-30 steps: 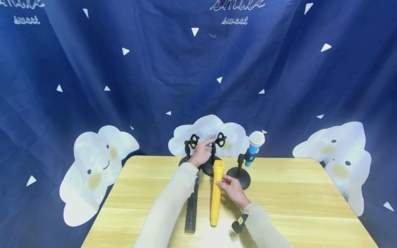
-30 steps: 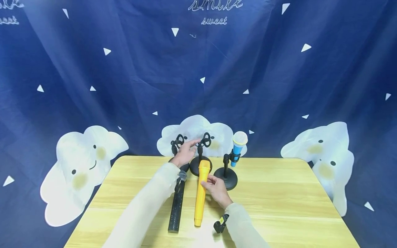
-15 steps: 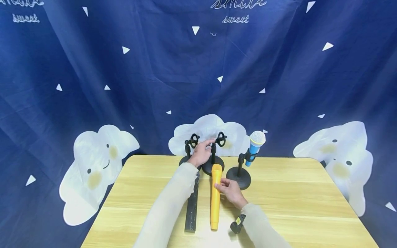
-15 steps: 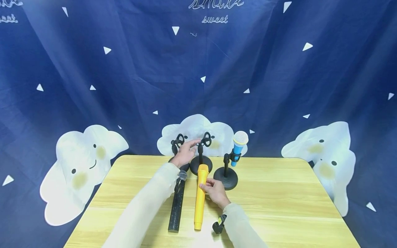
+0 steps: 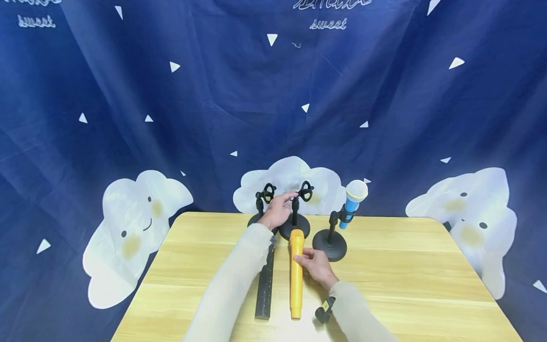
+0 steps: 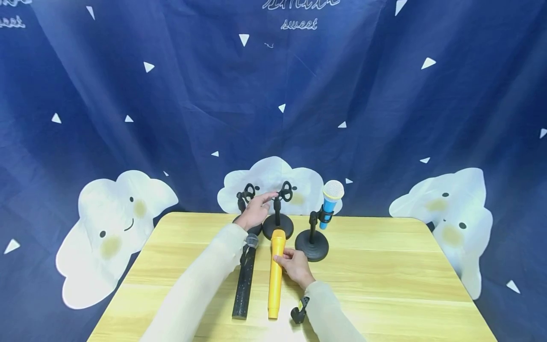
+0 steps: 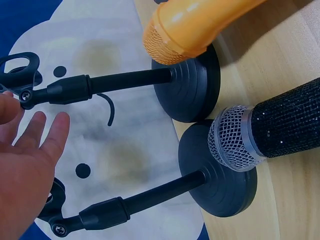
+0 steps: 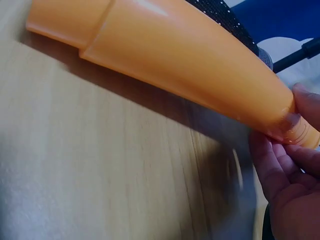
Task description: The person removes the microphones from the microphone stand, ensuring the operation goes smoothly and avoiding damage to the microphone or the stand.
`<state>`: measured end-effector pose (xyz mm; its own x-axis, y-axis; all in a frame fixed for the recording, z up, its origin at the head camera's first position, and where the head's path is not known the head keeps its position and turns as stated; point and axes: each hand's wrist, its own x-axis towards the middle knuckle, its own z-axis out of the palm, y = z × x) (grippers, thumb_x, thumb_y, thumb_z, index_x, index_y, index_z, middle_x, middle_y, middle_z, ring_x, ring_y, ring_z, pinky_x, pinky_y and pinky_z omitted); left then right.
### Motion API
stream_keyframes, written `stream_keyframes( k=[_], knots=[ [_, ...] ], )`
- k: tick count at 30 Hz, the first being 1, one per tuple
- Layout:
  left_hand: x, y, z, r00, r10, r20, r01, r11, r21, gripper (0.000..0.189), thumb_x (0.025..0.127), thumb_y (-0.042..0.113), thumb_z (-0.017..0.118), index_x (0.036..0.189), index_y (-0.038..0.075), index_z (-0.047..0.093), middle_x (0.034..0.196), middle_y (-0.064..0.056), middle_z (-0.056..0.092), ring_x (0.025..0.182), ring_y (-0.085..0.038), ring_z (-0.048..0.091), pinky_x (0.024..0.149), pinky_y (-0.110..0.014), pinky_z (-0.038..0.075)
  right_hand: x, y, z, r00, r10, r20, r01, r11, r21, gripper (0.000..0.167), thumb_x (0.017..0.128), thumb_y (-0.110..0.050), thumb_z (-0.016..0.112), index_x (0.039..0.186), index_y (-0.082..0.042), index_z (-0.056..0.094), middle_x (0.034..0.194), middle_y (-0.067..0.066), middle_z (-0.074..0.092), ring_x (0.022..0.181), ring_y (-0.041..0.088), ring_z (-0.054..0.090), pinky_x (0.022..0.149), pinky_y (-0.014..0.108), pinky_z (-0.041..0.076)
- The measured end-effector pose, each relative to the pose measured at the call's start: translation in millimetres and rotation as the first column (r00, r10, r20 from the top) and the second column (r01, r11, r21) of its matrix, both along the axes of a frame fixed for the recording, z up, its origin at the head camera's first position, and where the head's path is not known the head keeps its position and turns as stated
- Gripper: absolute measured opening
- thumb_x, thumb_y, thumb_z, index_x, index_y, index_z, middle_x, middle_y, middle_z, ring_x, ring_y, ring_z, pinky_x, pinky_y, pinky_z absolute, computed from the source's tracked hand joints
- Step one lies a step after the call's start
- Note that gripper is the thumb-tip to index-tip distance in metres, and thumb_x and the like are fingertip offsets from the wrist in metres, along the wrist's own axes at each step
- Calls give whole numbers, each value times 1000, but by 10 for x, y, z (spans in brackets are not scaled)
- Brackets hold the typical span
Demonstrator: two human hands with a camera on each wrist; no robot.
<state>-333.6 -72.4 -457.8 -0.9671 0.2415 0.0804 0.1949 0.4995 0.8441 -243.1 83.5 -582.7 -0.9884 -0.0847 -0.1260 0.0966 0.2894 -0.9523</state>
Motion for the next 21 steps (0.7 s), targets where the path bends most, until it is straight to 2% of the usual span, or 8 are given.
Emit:
stream_keyframes(
  k=[13,21],
  knots=[
    [-14,-6,13,1000,-23,3,23,999,-23,44,103,0,41,142,12,56,155,-5,43,143,-24,38,117,-40,31,18,-26,-36,999,32,17,-33,998,62,45,89,-17,77,119,14,63,98,17,73,81,19,69,68,31,59],
    [-11,-4,17,1000,-21,11,22,999,-35,45,103,-2,40,142,13,56,155,-6,43,142,-25,38,116,-42,31,24,-45,-48,999,23,26,-26,995,98,43,89,-18,77,116,13,65,94,15,74,78,17,68,67,29,58]
  ],
)
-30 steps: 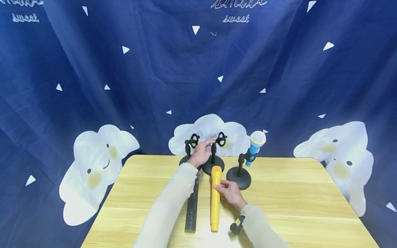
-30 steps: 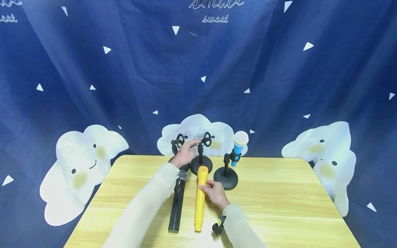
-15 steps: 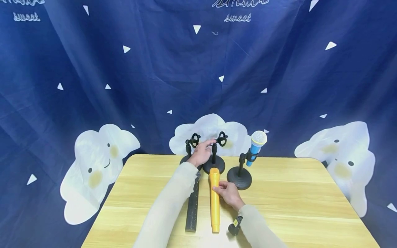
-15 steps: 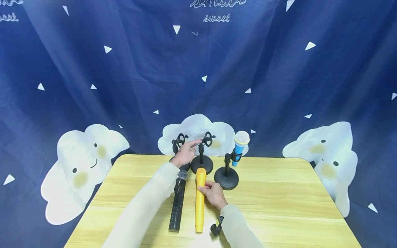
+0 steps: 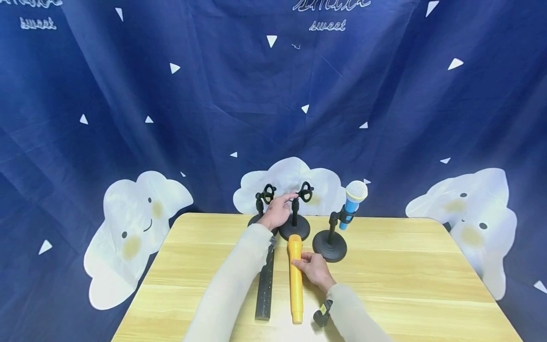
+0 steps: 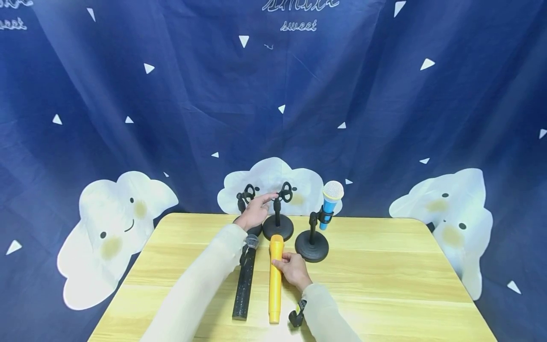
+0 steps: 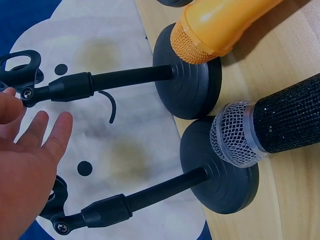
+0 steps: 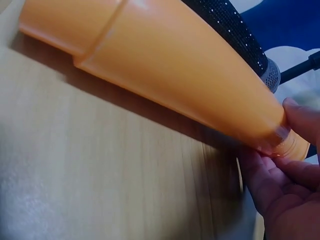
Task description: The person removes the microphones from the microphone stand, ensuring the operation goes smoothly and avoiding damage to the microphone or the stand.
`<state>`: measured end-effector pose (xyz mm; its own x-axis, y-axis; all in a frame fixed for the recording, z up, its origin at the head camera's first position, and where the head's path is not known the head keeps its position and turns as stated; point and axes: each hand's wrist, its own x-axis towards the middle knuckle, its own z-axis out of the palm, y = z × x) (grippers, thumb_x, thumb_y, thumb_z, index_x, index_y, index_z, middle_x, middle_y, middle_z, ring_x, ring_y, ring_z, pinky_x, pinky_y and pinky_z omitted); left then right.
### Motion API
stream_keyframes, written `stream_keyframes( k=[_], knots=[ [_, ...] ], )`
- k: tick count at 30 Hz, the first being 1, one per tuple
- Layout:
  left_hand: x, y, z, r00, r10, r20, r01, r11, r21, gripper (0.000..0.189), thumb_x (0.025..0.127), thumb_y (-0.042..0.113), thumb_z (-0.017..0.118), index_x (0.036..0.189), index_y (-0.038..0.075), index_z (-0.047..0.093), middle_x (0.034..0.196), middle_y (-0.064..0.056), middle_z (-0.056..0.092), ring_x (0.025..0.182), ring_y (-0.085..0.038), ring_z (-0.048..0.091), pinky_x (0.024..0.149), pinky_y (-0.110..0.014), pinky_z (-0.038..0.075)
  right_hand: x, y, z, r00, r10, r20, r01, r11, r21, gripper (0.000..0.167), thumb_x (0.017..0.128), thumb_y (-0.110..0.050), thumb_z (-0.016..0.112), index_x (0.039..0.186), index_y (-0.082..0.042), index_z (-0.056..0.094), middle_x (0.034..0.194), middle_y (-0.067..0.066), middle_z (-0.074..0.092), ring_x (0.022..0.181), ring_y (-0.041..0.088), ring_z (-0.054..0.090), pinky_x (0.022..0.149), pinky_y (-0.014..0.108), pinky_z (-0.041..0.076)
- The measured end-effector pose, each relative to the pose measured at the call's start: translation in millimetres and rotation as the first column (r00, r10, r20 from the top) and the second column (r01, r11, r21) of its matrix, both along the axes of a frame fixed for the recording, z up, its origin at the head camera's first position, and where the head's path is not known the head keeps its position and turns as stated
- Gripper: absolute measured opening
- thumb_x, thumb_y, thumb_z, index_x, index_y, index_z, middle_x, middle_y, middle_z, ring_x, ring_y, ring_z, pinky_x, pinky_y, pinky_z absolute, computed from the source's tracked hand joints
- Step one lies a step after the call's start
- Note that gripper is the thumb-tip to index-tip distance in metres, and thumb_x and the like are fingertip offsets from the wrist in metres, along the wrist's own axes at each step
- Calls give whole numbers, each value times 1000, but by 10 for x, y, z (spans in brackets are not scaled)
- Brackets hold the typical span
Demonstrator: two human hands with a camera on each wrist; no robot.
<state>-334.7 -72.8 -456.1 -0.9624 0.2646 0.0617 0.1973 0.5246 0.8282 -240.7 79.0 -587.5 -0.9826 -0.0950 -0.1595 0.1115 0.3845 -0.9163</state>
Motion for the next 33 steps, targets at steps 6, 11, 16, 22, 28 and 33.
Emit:
stream_keyframes(
  k=[6,11,16,22,28,33],
  knots=[
    [2,3,-1,1000,0,-7,0,1000,-1,46,102,-3,40,142,12,56,155,-6,43,143,-25,37,117,-41,30,13,-19,8,1000,1,-24,0,999,52,42,88,-17,78,113,14,66,90,15,74,75,16,68,64,28,57],
    [3,3,2,1000,-8,-14,8,1000,-10,46,102,-3,40,142,11,56,155,-6,43,143,-24,36,117,-40,29,25,-43,23,1000,-12,-22,14,996,85,42,87,-19,79,112,13,67,89,13,74,74,16,68,64,29,57],
    [1,0,18,1000,-15,-12,15,1000,-24,46,102,-4,40,142,10,56,155,-6,43,143,-24,36,117,-40,30,26,-59,43,999,-32,-16,34,993,109,42,87,-20,79,112,11,68,88,11,73,74,16,67,65,29,57],
    [11,3,60,1000,-29,2,29,999,-26,45,102,-4,40,143,11,55,156,-7,42,143,-26,36,117,-41,31,19,-57,59,998,-17,-54,25,989,146,40,86,-19,79,110,12,69,86,10,72,73,16,65,64,29,56],
    [20,0,71,999,-18,28,18,1000,7,46,103,-1,40,145,13,53,156,-5,41,143,-24,36,117,-41,31,21,-48,62,999,-5,-51,11,993,118,40,86,-18,79,109,13,68,85,11,73,70,15,65,61,27,56],
    [25,-10,41,999,-3,32,1,998,70,45,103,-1,41,145,12,53,156,-5,41,142,-25,39,115,-41,34,24,-41,59,1000,-10,-19,12,998,68,40,87,-16,78,112,13,66,87,12,73,71,15,67,61,28,58]
  ],
)
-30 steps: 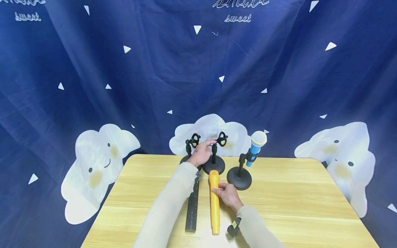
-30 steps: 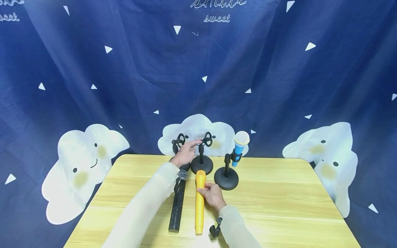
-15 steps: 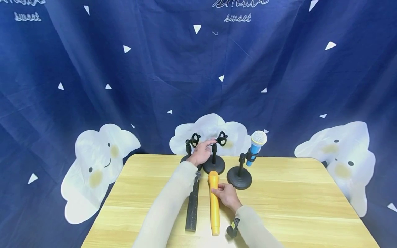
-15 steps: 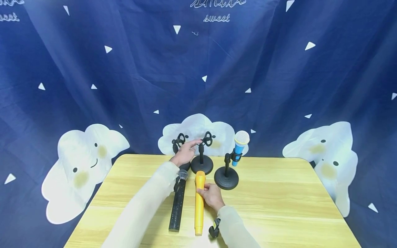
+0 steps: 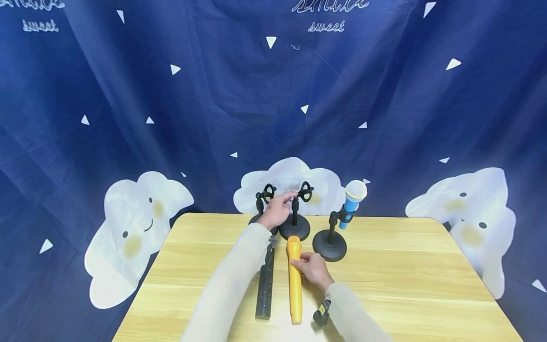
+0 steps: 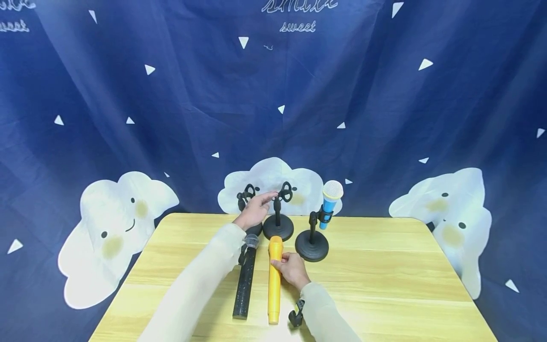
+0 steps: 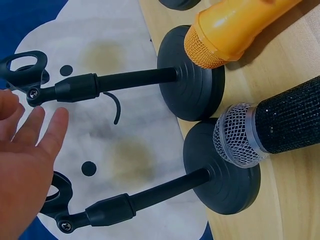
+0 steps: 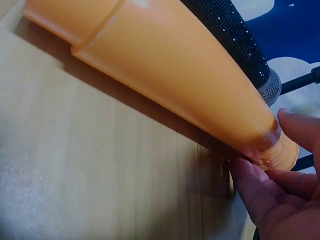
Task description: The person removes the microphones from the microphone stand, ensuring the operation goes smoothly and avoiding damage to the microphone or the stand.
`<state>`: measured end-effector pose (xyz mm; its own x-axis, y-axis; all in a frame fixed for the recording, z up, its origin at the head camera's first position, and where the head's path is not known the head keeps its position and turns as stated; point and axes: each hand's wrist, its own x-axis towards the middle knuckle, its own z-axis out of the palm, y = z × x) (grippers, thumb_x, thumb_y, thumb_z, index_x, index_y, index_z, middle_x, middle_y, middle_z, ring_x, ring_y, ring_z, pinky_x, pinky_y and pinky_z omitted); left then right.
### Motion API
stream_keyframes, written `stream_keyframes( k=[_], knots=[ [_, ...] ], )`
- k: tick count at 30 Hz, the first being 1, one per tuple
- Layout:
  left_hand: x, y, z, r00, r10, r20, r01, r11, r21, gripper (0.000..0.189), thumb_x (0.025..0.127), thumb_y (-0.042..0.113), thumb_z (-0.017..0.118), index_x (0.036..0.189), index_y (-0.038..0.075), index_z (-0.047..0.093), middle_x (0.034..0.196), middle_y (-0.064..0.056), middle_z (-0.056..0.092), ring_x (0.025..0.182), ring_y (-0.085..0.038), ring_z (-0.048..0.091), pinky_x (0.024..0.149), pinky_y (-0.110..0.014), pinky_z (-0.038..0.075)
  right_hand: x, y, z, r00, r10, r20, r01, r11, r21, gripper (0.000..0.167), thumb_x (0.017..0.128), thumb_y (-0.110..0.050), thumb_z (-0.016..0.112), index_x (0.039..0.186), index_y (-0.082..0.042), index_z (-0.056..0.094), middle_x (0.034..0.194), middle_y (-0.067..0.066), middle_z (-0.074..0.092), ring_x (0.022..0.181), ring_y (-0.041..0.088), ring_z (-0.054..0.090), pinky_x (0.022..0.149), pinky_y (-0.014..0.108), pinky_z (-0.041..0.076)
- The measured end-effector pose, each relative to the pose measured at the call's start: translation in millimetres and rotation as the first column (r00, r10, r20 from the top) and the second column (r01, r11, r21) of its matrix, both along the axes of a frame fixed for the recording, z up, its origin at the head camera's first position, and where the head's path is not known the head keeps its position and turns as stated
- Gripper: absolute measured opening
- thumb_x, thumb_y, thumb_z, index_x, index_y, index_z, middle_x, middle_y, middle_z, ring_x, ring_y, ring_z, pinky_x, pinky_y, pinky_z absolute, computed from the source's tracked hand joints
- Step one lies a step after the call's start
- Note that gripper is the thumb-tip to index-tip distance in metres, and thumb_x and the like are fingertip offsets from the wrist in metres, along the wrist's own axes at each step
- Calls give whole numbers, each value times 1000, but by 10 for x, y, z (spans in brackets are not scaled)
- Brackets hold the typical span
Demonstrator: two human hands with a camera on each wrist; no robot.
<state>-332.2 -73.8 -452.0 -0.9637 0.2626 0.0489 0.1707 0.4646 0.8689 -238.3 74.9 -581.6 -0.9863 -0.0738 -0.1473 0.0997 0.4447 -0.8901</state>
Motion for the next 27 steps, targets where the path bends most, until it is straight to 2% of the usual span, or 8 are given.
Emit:
stream_keyframes(
  k=[4,8,14,21,27],
  knots=[
    [33,4,9,1000,8,-26,-7,999,40,43,103,-1,45,143,11,55,153,-6,45,138,-26,45,112,-41,38,0,24,13,1000,-8,7,8,1000,-3,43,88,-17,78,115,14,65,90,13,72,75,17,68,64,29,59],
    [65,0,8,999,22,-42,-21,999,27,41,102,1,49,140,13,59,143,-9,55,132,-26,52,108,-41,43,-4,68,49,1000,-22,-12,23,1000,10,49,88,-20,78,120,15,62,94,14,72,78,18,69,66,30,58],
    [90,-8,-26,998,44,-50,-43,999,26,37,101,2,54,136,11,62,137,-8,61,125,-24,57,104,-39,47,-11,143,126,998,-33,-46,34,999,10,51,90,-21,75,123,16,60,98,16,72,79,20,70,69,33,59],
    [120,-5,-36,999,19,-38,-15,996,86,36,99,3,59,135,4,61,134,-13,62,121,-28,60,102,-39,49,-51,255,201,994,-43,-105,47,998,34,48,92,-22,73,122,14,62,97,13,72,87,23,70,81,41,58],
    [138,-9,-79,1000,1,-28,2,995,102,34,99,4,60,133,2,62,132,-15,63,120,-29,60,102,-38,49,-74,323,316,989,-55,-139,59,998,19,43,92,-19,73,121,11,64,98,12,73,89,25,70,85,44,57]
  ],
)
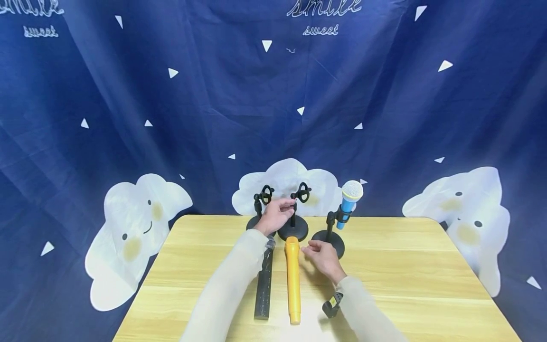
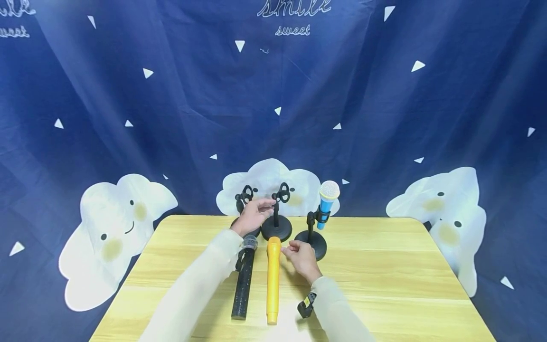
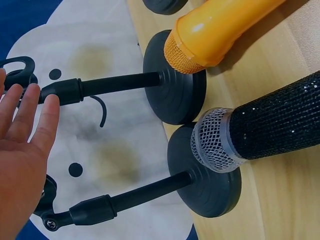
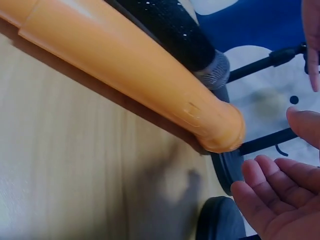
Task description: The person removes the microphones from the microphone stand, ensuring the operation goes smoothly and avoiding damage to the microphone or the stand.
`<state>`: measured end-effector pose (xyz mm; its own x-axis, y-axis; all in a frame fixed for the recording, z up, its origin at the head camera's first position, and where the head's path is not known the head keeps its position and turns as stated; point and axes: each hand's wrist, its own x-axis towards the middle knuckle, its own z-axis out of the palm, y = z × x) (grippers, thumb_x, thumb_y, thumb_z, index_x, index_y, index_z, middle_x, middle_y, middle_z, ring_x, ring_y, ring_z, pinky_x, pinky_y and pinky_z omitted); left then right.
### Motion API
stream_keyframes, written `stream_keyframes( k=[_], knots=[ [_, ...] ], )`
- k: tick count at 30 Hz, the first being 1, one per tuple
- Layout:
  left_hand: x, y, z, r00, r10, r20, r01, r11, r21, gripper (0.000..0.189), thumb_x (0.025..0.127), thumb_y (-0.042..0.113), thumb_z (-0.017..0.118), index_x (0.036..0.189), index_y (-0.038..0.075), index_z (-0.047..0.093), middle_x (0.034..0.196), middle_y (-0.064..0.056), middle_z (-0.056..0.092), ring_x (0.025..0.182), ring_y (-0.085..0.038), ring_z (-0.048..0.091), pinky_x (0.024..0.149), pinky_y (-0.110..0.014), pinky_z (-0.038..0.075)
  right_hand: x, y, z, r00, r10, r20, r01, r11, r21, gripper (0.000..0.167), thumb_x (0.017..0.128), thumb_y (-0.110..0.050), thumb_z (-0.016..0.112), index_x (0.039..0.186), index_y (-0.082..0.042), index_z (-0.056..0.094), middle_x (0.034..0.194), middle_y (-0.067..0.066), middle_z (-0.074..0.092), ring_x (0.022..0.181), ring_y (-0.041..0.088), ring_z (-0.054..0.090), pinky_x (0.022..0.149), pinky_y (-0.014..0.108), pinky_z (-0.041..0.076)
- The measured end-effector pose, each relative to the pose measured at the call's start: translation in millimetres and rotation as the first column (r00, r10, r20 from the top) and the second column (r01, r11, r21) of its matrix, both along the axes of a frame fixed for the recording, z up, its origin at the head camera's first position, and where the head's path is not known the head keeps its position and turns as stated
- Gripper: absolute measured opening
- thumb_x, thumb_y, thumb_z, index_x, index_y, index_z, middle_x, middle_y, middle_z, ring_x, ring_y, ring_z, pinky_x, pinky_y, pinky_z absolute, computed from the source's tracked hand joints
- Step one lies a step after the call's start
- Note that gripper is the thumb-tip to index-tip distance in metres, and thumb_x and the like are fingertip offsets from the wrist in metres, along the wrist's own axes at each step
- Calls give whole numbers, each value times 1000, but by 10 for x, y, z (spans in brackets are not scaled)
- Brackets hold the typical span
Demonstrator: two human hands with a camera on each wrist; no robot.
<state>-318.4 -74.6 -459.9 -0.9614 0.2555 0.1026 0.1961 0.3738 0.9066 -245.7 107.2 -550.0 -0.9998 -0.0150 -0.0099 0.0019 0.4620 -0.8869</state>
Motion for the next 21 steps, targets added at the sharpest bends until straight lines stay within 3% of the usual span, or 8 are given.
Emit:
stream_keyframes(
  k=[12,21],
  knots=[
    [11,44,-53,1000,-14,14,13,1000,17,34,98,3,61,132,0,62,130,-15,65,119,-27,62,101,-33,49,-1,158,103,999,-22,-48,20,999,-49,35,90,-14,75,117,8,68,101,17,74,95,29,72,84,38,58],
    [60,57,-61,1000,-30,11,29,999,16,33,98,3,61,131,-1,62,130,-16,64,119,-27,62,100,-33,50,-6,203,158,998,3,-67,-10,996,-90,34,90,-8,74,117,11,65,104,20,72,97,32,71,86,37,57]
  ],
)
